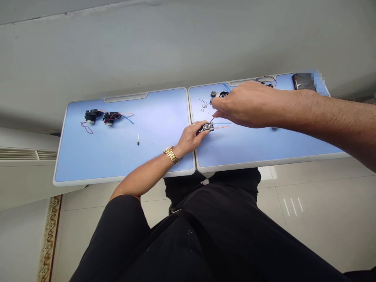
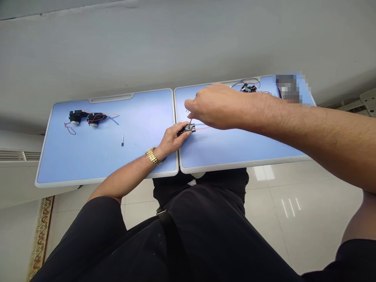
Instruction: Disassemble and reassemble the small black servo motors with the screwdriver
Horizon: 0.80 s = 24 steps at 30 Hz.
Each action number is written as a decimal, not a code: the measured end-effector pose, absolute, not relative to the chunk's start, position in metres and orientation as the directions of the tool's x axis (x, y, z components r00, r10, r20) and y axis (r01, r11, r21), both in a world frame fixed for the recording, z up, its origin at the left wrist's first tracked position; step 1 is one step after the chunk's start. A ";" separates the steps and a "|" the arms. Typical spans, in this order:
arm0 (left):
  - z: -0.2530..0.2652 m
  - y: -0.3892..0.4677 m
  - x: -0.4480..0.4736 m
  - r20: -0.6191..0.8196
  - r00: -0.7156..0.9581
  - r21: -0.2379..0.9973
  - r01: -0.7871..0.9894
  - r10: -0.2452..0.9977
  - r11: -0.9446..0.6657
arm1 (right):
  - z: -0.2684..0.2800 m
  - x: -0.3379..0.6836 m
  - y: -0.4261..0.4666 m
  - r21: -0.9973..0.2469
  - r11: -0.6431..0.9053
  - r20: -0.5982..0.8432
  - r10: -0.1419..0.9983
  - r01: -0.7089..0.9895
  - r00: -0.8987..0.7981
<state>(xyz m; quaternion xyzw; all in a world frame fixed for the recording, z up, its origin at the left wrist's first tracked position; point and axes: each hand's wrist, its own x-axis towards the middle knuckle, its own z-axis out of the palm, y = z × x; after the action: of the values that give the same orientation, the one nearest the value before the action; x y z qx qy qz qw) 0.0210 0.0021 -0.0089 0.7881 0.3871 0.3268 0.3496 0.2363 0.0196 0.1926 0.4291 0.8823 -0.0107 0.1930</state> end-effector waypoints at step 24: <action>-0.010 0.003 0.021 0.262 0.489 0.808 0.360 0.832 -0.466 | 0.195 0.232 0.018 0.134 0.599 -0.357 0.772 0.789 -0.525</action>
<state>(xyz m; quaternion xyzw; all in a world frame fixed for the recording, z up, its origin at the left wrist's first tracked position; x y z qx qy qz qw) 0.0208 0.0035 -0.0100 0.7878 0.3784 0.3351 0.3520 0.2318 0.0182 0.1951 0.4472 0.8730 -0.0222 0.1933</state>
